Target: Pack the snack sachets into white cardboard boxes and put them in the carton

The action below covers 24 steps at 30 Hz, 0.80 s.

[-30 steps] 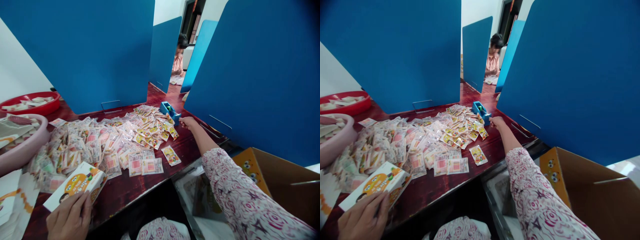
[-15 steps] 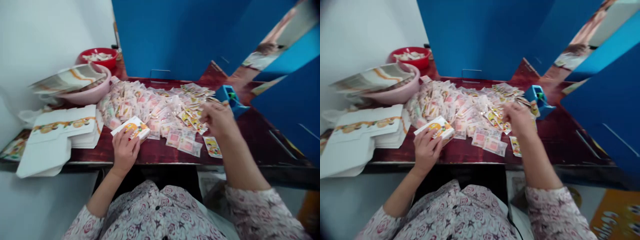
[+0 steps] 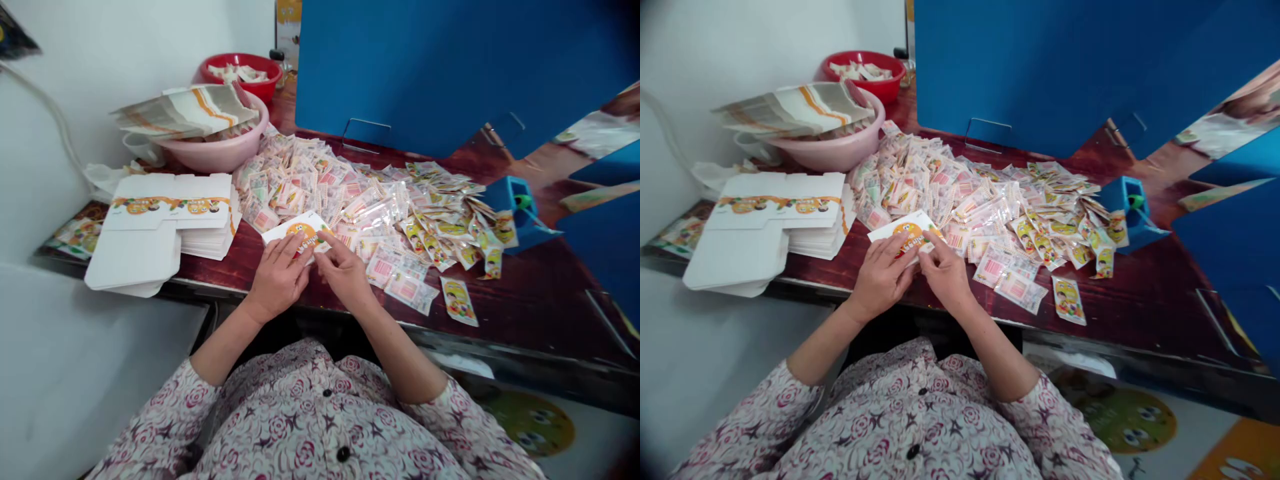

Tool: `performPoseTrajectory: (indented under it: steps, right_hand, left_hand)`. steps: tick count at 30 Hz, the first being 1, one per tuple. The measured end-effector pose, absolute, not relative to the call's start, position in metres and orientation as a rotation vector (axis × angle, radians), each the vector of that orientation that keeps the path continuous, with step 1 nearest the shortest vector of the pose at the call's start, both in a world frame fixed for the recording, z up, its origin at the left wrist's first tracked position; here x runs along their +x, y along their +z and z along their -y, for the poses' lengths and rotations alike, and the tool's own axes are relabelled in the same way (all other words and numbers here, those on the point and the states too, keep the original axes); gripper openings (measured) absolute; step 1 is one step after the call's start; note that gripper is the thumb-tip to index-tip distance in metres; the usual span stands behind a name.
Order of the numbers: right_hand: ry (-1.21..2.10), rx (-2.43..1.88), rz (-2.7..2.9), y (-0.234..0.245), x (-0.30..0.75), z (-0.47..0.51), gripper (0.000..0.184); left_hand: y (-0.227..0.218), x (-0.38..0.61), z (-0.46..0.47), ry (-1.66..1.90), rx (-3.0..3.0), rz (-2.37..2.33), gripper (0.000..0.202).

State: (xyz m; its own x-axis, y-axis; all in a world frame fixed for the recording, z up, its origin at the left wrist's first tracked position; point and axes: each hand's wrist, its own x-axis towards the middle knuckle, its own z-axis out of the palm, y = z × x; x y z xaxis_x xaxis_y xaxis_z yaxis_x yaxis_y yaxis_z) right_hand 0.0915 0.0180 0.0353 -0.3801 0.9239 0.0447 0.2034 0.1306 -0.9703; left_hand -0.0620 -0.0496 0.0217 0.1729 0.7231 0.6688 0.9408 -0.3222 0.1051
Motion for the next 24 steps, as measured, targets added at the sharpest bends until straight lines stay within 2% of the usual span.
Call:
performPoseTrajectory:
  steps: [6,11,14,16,18,21,24]
  right_hand:
    - [1.445,-0.999,1.721,0.026,0.1,-0.008,0.066]
    - [1.151,-1.179,1.935,0.018,0.105,-0.02,0.062]
    - [0.927,-1.453,2.003,0.02,0.111,-0.03,0.078]
    - [1.001,-1.537,1.872,0.022,0.115,-0.032,0.09]
    - [1.283,-1.503,1.626,0.024,0.117,-0.027,0.084]
    - [1.696,-1.33,1.278,0.026,0.115,-0.01,0.06]
    - [1.821,-1.128,1.146,0.028,0.111,0.007,0.044]
  left_hand:
    - [0.017,-0.061,0.048,-0.964,-2.13,1.651,0.032]
    - [0.023,-0.059,0.049,-1.005,-2.114,1.662,0.028]
    - [0.035,-0.067,0.045,-1.12,-2.169,1.688,0.025]
    - [0.042,-0.079,0.037,-1.26,-2.128,1.78,0.029]
    - [0.048,-0.095,0.027,-1.384,-2.022,2.003,0.033]
    - [0.054,-0.113,0.017,-1.476,-2.077,2.503,0.037]
    - [0.06,-0.116,0.023,-1.657,-2.334,2.593,0.044]
